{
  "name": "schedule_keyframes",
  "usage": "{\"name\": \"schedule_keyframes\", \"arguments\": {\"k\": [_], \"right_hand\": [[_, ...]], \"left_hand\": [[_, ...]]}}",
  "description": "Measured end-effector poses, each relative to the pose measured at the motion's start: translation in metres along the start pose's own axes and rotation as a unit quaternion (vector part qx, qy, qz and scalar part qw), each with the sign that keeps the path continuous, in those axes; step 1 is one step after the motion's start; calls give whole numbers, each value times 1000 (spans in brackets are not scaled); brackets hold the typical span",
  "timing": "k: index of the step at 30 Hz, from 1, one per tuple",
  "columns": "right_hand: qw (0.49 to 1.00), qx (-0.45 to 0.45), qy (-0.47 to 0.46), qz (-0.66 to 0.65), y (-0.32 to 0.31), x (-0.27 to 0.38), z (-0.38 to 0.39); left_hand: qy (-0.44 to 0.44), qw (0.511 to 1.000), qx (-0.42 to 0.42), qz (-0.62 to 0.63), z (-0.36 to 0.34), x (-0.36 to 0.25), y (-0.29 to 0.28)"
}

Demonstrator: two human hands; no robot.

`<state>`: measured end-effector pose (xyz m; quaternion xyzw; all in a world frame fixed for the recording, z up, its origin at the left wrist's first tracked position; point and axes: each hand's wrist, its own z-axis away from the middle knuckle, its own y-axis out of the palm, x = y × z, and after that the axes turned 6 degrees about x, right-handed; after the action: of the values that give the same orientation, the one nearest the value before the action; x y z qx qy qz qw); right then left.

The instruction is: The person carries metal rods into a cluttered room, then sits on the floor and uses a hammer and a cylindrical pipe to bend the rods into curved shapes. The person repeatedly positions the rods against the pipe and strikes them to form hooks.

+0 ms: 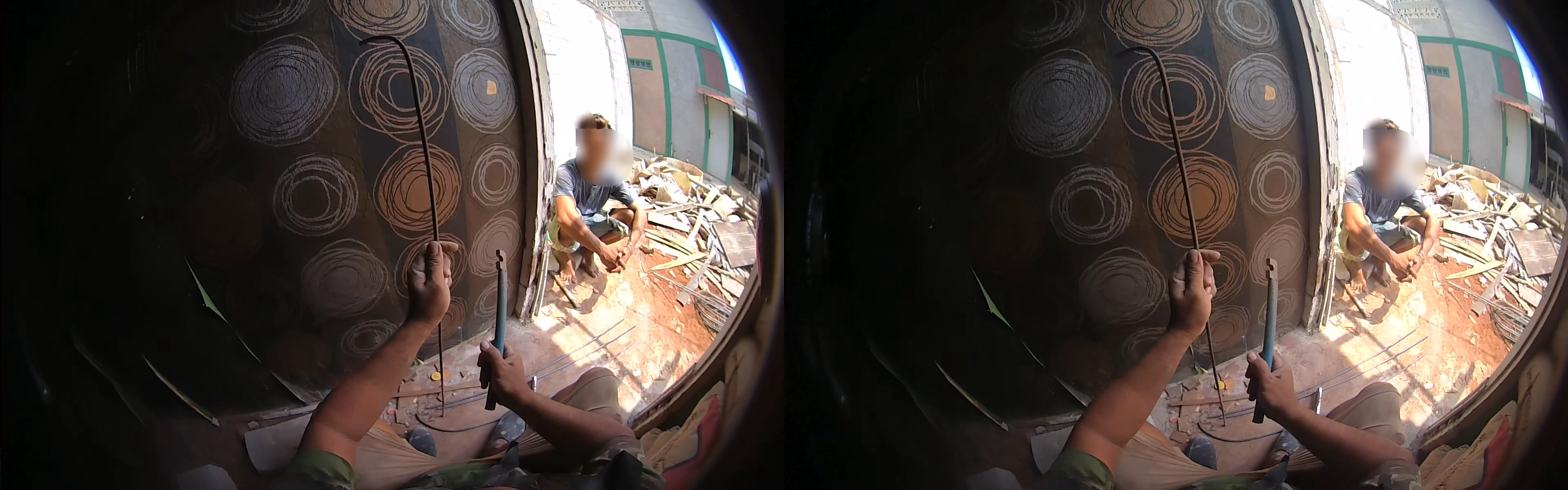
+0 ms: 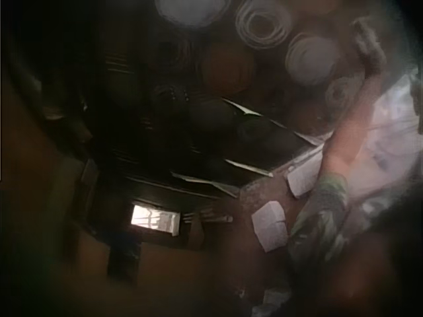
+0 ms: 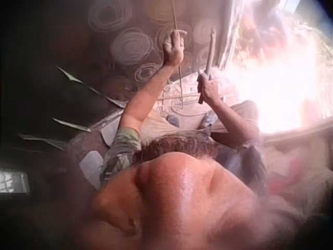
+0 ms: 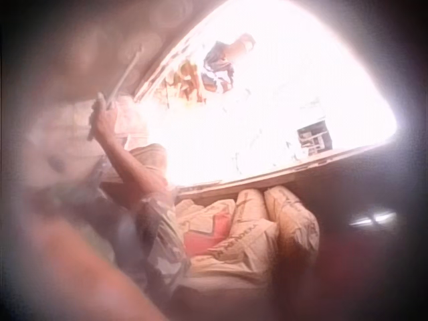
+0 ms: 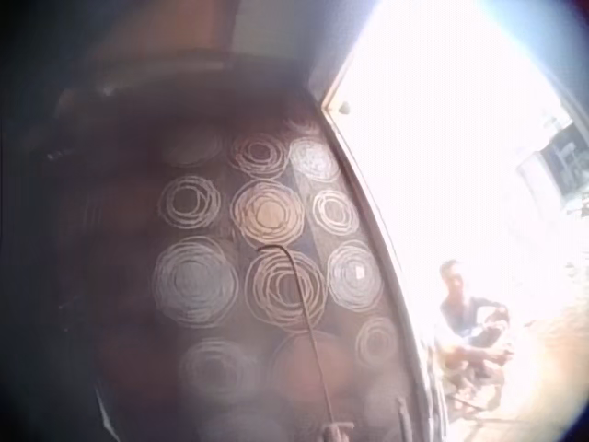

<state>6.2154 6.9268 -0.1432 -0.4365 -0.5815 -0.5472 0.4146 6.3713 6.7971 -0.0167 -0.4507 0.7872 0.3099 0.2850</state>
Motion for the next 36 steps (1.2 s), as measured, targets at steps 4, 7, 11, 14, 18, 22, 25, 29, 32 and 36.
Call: {"name": "schedule_keyframes", "arguments": {"k": [4,7,11,14,18,22,25,29,32,36], "right_hand": [[982,-58,-175,-45,-30,46,-8],[970,-85,-210,-88,-47,79,-10],[952,-135,-258,-89,-85,105,-13],[948,-196,-223,-117,-121,123,-14],[923,-250,-201,-214,-173,140,-12],[885,-345,-216,-225,-236,131,-31],[852,-436,-199,-211,-314,84,-40],[806,-535,-92,-237,-399,-23,-34],[787,-561,33,-253,-418,-104,-47],[796,-532,105,-267,-449,-187,-86]], "left_hand": [[-24,965,80,-248,117,112,5],[-137,936,154,-286,186,177,-15],[-165,906,222,-321,215,225,3],[-119,909,240,-320,215,248,17],[-131,910,264,-293,202,241,49],[-123,887,300,-330,200,238,29],[-206,854,309,-365,229,272,-16],[-329,761,345,-440,260,305,-69],[-374,740,307,-467,284,321,-100],[-427,716,275,-479,289,354,-132]]}}
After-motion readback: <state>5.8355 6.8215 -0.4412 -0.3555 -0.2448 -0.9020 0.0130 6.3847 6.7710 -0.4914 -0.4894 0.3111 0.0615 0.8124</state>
